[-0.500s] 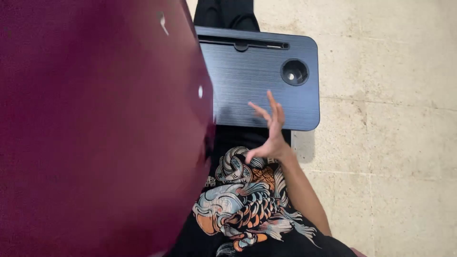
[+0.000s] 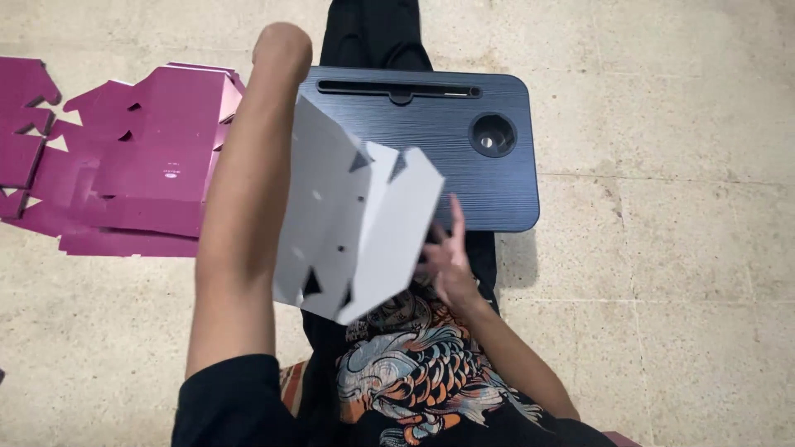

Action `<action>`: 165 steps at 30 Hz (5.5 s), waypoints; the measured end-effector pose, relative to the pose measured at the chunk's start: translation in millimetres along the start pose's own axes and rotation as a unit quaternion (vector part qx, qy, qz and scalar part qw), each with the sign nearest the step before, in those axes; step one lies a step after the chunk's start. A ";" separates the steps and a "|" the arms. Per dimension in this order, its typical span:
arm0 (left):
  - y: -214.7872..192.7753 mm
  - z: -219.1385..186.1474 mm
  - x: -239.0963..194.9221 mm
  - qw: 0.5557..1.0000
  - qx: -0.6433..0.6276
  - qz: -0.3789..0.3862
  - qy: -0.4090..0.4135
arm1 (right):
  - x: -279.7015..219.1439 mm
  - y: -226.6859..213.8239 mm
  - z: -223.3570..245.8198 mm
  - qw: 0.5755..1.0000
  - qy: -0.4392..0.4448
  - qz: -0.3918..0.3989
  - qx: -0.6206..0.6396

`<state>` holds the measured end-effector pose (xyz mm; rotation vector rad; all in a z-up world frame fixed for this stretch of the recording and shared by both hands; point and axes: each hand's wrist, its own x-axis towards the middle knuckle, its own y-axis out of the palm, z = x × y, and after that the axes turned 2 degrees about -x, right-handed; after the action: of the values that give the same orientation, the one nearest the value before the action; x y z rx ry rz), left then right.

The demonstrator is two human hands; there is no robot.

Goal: Folding and assembling a cardboard box on a lap desk

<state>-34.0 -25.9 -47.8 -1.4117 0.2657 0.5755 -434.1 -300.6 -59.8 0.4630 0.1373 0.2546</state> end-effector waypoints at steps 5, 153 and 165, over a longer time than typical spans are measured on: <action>-31.7 8.4 -89.6 0.954 -0.117 0.267 -0.071 | 12.2 -28.5 0.5 0.982 0.122 -0.041 -0.140; 181.7 -97.9 -169.2 0.881 -0.113 -0.394 0.237 | 195.3 -76.5 -16.6 0.540 -0.160 -0.156 -0.811; 184.6 -108.2 -162.0 0.897 -0.118 -0.385 0.184 | 185.1 -99.4 -21.4 0.560 -0.107 -0.190 -0.799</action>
<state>-249.1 -157.1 -140.3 -1.7085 -0.0843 -0.3305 -239.6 -326.8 -137.7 -1.3984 -0.2658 -0.1812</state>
